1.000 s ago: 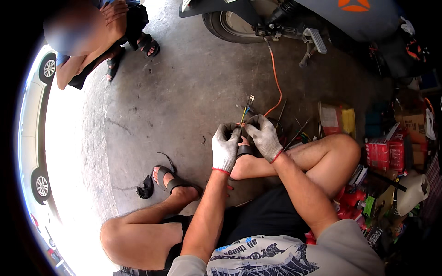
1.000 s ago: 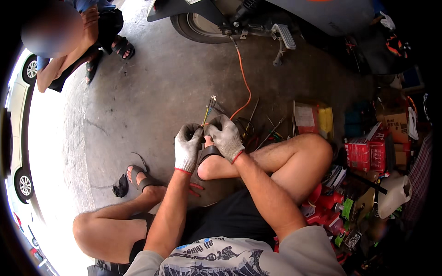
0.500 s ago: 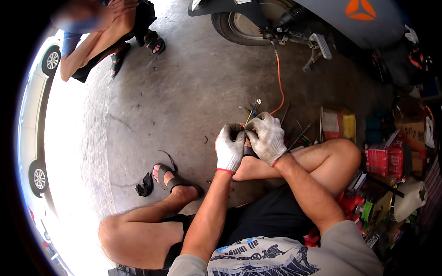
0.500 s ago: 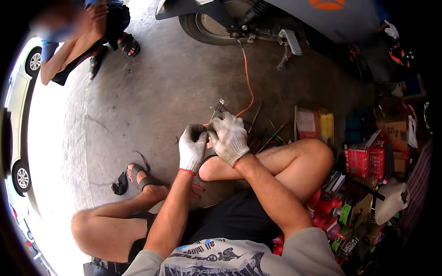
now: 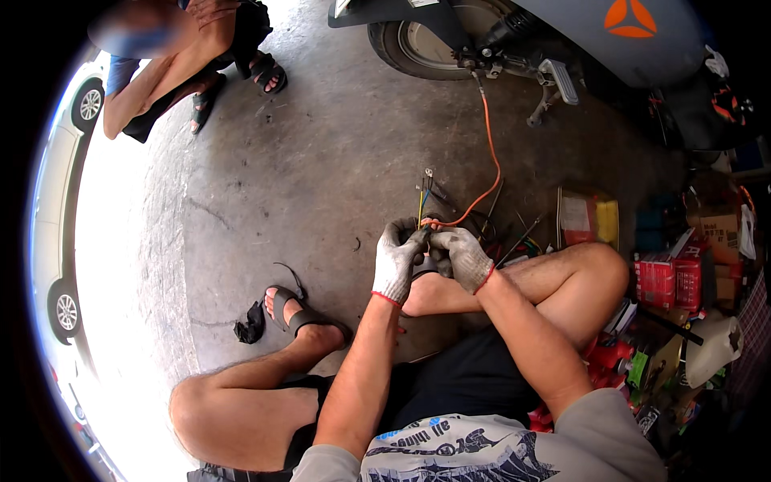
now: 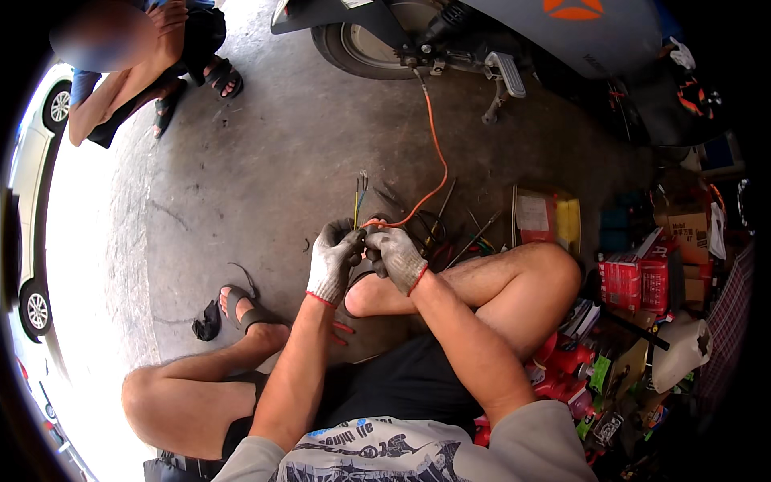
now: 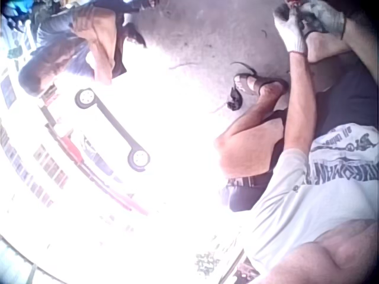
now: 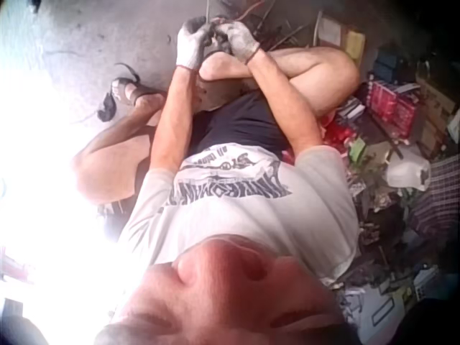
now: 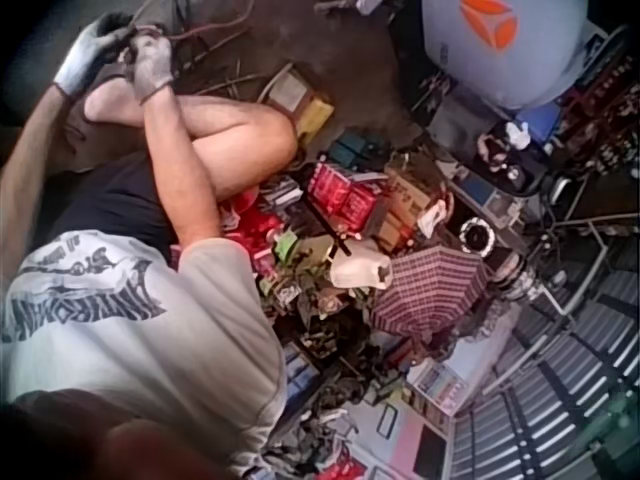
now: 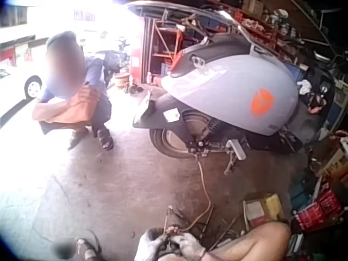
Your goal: The person cuts and strips wire casing using shears, removes their work gloves, handles the wires by hand, and picks up an electronic controller module with a wiring harness.
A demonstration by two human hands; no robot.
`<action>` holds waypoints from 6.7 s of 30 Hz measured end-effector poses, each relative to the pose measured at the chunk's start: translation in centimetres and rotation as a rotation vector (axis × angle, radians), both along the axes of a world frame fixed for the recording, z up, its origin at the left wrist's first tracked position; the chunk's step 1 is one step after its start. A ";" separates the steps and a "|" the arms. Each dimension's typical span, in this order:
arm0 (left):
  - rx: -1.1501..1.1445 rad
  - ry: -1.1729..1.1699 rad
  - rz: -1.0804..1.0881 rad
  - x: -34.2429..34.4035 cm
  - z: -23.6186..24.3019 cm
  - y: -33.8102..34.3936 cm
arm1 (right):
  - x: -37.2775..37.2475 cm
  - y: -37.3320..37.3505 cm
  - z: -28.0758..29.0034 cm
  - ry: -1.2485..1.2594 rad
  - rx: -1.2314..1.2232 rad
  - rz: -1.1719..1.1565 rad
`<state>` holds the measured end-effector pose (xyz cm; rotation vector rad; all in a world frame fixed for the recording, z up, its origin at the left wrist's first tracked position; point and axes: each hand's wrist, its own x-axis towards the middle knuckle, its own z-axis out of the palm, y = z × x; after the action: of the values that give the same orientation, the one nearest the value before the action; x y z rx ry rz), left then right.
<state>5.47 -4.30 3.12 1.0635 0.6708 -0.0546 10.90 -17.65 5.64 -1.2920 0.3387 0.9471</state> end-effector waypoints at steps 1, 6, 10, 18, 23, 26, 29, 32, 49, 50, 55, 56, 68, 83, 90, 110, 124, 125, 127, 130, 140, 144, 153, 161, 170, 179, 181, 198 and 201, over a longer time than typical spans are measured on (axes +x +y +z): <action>0.023 -0.002 -0.011 0.1 0.6 -0.2 | 0.2 -0.3 -0.1 -0.001 -0.001 -0.003; 0.044 -0.036 -0.029 0.4 0.9 -0.4 | 1.3 -1.6 -1.2 0.489 0.348 -0.037; -0.011 -0.020 0.087 0.6 0.6 0.0 | 1.0 -1.4 -0.7 0.417 0.404 -0.018; -0.046 0.002 0.152 0.6 0.4 -0.2 | -1.0 1.0 0.4 -1.414 -0.764 0.199; 0.016 -0.039 0.086 0.6 0.6 -0.3 | -0.2 1.0 -2.4 -0.556 -0.044 0.035; 0.027 -0.058 0.070 0.4 0.6 -0.1 | 0.6 -0.5 -1.9 0.321 0.344 -0.085; 0.075 -0.034 0.097 0.4 -0.3 0.9 | 0.4 -0.4 -1.8 0.280 0.361 -0.066; 0.223 0.032 0.163 0.8 -2.2 2.5 | 0.0 -0.7 -2.6 0.011 0.117 -0.135; 0.515 -0.120 0.513 0.0 -1.2 7.8 | -0.5 3.2 0.1 -0.288 0.167 -0.368; 0.381 -0.172 0.457 -0.3 -1.0 8.0 | -0.3 4.0 2.1 -0.355 0.187 -0.331; 0.099 -0.235 0.154 0.2 3.2 6.0 | 1.8 7.7 5.9 -0.456 0.252 -0.242; 0.053 -0.243 0.126 0.3 3.1 5.6 | 1.9 8.7 5.8 -0.424 0.286 -0.204; -0.285 -0.108 0.519 -0.9 -4.9 8.3 | -4.9 13.6 -2.5 -0.338 0.302 0.051; 0.136 0.144 0.476 -2.4 -9.9 10.1 | -12.6 8.5 -0.3 -0.238 0.441 0.037; -0.303 -0.201 0.160 -0.9 -3.3 6.4 | -5.0 8.1 -1.2 -0.408 0.236 -0.156; 0.019 0.031 0.177 -0.3 -2.5 5.6 | -0.1 8.3 3.9 -0.357 0.115 0.102; -0.025 -0.287 0.234 0.1 -2.0 4.8 | -0.8 12.0 -4.4 -0.323 0.068 -0.205; -0.010 -0.251 0.220 0.5 -1.5 4.4 | -0.5 11.5 -6.0 -0.385 0.030 -0.160; -0.075 -0.245 0.316 1.1 -1.9 4.2 | -0.7 11.1 -8.8 -0.468 -0.044 -0.090; -0.025 -0.149 0.488 1.4 -2.9 5.3 | -1.6 11.4 -8.8 -0.309 0.067 0.072; -0.088 0.100 0.657 -0.1 -8.5 11.7 | -6.6 7.7 7.2 -0.727 -0.054 0.359; -0.328 0.005 0.674 1.0 -4.7 8.4 | -3.7 7.0 6.1 -1.274 -0.351 0.222; -0.246 -0.103 0.693 0.3 -4.6 9.6 | -0.5 7.6 3.3 -1.264 -0.498 0.102; -0.536 -0.301 0.684 2.0 -1.3 6.2 | 0.2 10.1 1.4 -1.184 -0.347 0.216; -0.370 -0.173 0.702 1.0 0.8 7.8 | 1.9 9.3 0.0 -0.820 -0.258 0.075; -0.576 -0.318 0.447 1.7 1.9 3.7 | 2.8 8.1 -5.0 -0.673 -0.297 -0.133; -0.763 -0.350 0.421 1.3 3.4 3.7 | 4.0 7.6 -4.6 -0.679 -0.332 -0.146; -0.875 -0.560 0.177 0.8 1.6 3.4 | 7.2 6.7 -3.5 -0.740 -0.291 -0.166; -0.810 -0.556 0.129 0.6 1.0 2.0 | 7.9 4.2 -4.3 -0.636 -0.248 -0.085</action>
<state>6.07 -2.28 4.10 0.2223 0.1632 0.0766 18.83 -13.49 1.32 -1.7144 0.0104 0.3902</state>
